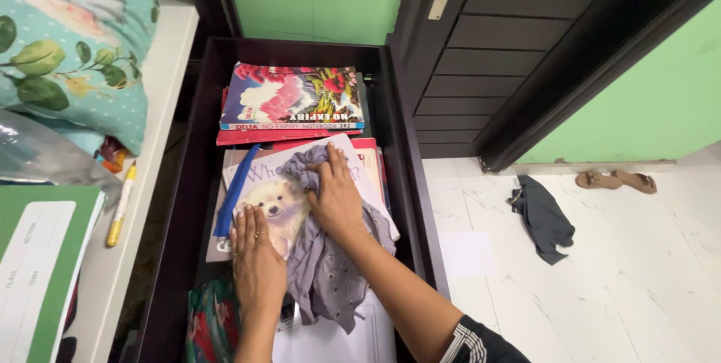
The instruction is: The person organizes books and stationery in a drawer, moving items like a cloth, a book about a polar bear, and various notebooks into different stacks and containers.
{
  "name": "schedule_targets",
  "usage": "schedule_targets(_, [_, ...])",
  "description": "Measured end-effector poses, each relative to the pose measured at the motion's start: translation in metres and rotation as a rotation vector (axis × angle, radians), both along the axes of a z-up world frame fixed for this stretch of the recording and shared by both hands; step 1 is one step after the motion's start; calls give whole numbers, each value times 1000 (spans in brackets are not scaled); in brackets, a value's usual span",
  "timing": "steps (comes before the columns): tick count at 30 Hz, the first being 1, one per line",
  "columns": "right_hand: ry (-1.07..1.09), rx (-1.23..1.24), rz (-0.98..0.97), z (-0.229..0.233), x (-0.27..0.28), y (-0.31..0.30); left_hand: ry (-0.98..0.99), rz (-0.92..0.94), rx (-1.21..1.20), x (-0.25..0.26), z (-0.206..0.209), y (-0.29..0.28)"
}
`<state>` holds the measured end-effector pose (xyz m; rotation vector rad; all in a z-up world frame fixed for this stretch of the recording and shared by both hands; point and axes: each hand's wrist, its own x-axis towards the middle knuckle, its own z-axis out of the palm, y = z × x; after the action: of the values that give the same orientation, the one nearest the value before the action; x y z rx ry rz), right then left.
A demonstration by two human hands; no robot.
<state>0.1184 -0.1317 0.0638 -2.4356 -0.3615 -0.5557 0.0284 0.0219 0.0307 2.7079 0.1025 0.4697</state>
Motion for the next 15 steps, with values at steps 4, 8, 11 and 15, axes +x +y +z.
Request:
schedule_targets(4, [33, 49, -22, 0, -12, -21, -12, -16, 13, 1, -3, 1])
schedule_targets(8, [158, 63, -61, 7, -44, -22, -2, -11, 51, 5, -6, 3])
schedule_targets(11, [187, 95, -21, 11, -68, -8, 27, -21, 92, 11, -7, 2])
schedule_targets(15, [160, 94, 8, 10, -64, 0, 61, -76, 154, 24, -8, -10])
